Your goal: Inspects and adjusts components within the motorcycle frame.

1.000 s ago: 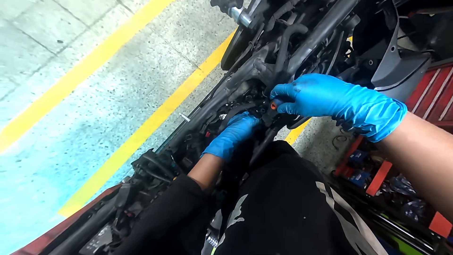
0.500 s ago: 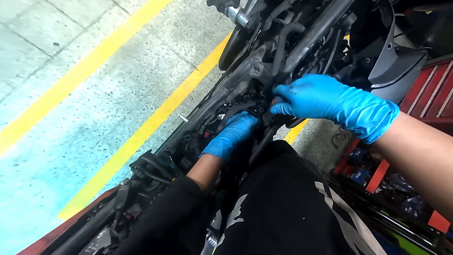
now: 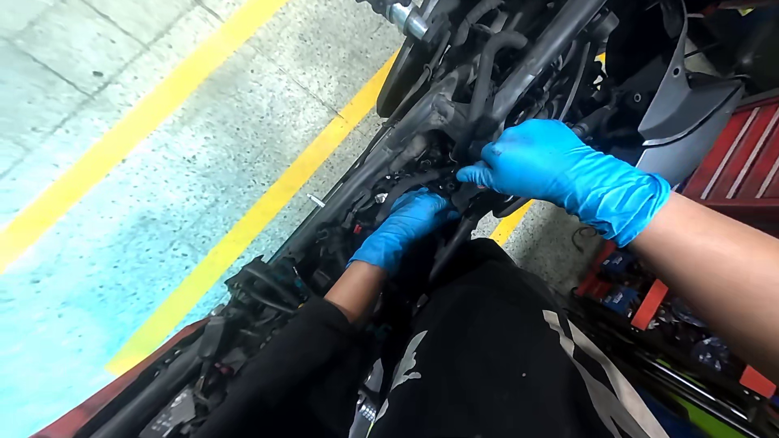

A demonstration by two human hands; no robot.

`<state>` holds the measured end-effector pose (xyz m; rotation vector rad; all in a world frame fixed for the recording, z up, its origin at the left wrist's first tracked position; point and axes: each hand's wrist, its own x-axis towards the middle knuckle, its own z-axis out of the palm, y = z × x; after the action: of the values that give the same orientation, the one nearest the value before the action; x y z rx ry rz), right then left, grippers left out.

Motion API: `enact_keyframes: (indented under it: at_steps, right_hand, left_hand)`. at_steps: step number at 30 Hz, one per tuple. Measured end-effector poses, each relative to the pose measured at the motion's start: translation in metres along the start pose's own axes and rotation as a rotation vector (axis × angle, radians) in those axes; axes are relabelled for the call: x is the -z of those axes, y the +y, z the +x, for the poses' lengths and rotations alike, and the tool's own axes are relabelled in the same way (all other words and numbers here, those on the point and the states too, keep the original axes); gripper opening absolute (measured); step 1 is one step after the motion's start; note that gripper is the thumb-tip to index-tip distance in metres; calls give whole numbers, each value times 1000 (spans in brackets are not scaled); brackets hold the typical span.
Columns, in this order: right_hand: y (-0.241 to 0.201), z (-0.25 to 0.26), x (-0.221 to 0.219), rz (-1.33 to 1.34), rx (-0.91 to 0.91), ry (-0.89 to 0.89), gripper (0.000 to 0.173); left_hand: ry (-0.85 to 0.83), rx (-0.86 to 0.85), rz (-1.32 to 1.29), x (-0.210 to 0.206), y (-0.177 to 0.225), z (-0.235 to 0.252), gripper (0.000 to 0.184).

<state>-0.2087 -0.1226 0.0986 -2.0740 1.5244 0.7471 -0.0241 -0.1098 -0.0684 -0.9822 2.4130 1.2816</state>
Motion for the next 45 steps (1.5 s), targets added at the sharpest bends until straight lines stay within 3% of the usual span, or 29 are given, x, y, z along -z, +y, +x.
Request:
enact_keyframes:
  at_steps: [4,6,9,14,17,18,22,26,30,31,34,38,39,42,45]
  right_hand:
    - [16,-1,4,141,161,-28,38]
    - [15,-1,3,121,126,3,31]
    - [8,-3,5,8,2,-14,61]
    - [14,-2,0,108,151,-31,37]
    - [5,-2,1,17,16,-19,62]
    - [6,-2,1,27,7,-19,64]
    - [14,-3,0,128,125,-52,38]
    - [10,-4,-4,31,26,17,64]
    - [18,-3,-3,124,159,-20,38]
    - [15,-3,-3,112,131,-8,38]
    - [7,-3,-1,0,18,2,62]
    - [15,-3,0,110,155,-38,39]
    - [13,-2,-2,103,133,-23,39]
    - [7,-3,-2,2,18,12,63]
    - [15,-5,1,69,152,-36,46]
  left_hand:
    - [12,-17,25,-3,-5,4,34]
    - [-20,-13,49,0,-3,2,34]
    - [-52,6,72,3,1,2,34]
    - [-34,-8,76,-1,-2,1,32]
    - [-9,-34,66,-3,-5,1,32]
    - [-12,-36,73,-2,-4,2,32]
    - [-8,-42,73,-4,-6,1,31]
    - [-7,-40,85,-3,-4,2,31]
    - [7,-41,84,-4,-6,0,29]
    - [10,-45,91,-5,-6,0,29]
    - [-4,-36,96,-5,-7,2,31]
    - [-9,-41,81,-6,-8,2,31]
    - [4,-52,78,-7,-9,1,30]
    - [-18,-35,79,-6,-7,3,32]
    - [-15,-30,85,-6,-7,3,31]
